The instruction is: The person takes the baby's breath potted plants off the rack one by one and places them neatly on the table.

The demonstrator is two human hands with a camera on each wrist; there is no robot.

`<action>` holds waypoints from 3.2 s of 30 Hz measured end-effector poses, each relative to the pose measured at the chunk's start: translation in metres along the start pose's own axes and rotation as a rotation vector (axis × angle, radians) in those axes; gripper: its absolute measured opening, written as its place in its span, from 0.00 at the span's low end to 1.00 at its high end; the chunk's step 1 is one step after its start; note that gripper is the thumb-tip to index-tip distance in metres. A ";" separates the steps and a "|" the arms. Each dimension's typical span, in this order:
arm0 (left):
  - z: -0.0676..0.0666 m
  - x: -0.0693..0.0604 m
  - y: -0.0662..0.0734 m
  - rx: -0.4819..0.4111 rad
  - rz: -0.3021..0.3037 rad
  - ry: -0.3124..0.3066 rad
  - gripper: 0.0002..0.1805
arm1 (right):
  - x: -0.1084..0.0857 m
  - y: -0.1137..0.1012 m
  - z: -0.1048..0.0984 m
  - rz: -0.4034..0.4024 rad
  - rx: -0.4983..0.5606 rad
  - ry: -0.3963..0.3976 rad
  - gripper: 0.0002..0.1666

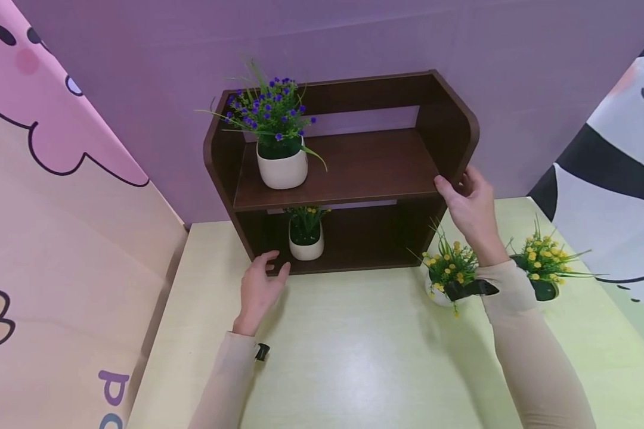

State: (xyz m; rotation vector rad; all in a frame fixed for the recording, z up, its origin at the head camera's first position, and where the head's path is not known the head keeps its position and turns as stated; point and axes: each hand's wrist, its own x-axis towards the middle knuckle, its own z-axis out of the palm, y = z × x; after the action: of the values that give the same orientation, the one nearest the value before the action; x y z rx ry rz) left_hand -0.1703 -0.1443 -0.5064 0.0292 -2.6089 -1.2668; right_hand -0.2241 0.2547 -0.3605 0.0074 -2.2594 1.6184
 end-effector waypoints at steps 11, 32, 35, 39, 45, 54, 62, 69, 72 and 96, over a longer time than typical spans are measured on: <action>0.018 0.010 0.003 -0.006 0.035 0.020 0.20 | -0.002 0.005 0.000 0.009 0.015 0.001 0.29; 0.046 0.030 -0.005 -0.101 0.080 0.013 0.25 | -0.002 0.005 0.000 0.013 0.047 0.006 0.30; 0.047 0.033 -0.003 -0.138 0.079 0.013 0.24 | -0.002 0.006 0.001 0.005 0.061 0.014 0.29; 0.050 0.036 -0.003 -0.130 0.086 0.011 0.22 | -0.002 0.009 0.002 -0.006 0.085 0.009 0.29; 0.055 0.039 -0.004 -0.138 0.090 0.005 0.19 | -0.002 0.010 0.001 -0.032 0.104 0.012 0.29; 0.054 0.041 -0.007 -0.155 0.091 0.035 0.12 | -0.004 0.011 0.003 -0.032 0.078 0.018 0.28; 0.054 0.039 -0.005 -0.185 0.073 0.043 0.10 | -0.005 0.014 0.005 -0.066 0.072 0.038 0.27; 0.052 0.031 -0.002 -0.174 0.068 0.064 0.09 | -0.005 0.017 0.010 -0.086 0.054 0.053 0.26; 0.052 0.027 0.000 -0.155 0.078 0.072 0.09 | -0.007 0.015 0.010 -0.080 0.030 0.054 0.27; 0.066 -0.008 0.034 -0.093 0.160 -0.024 0.08 | -0.007 0.008 0.007 -0.038 0.065 0.034 0.27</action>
State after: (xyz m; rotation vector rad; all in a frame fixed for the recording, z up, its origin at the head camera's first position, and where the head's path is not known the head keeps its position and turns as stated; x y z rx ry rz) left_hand -0.1748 -0.0712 -0.5205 -0.2072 -2.5111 -1.3366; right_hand -0.2212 0.2493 -0.3717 0.0388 -2.1674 1.6591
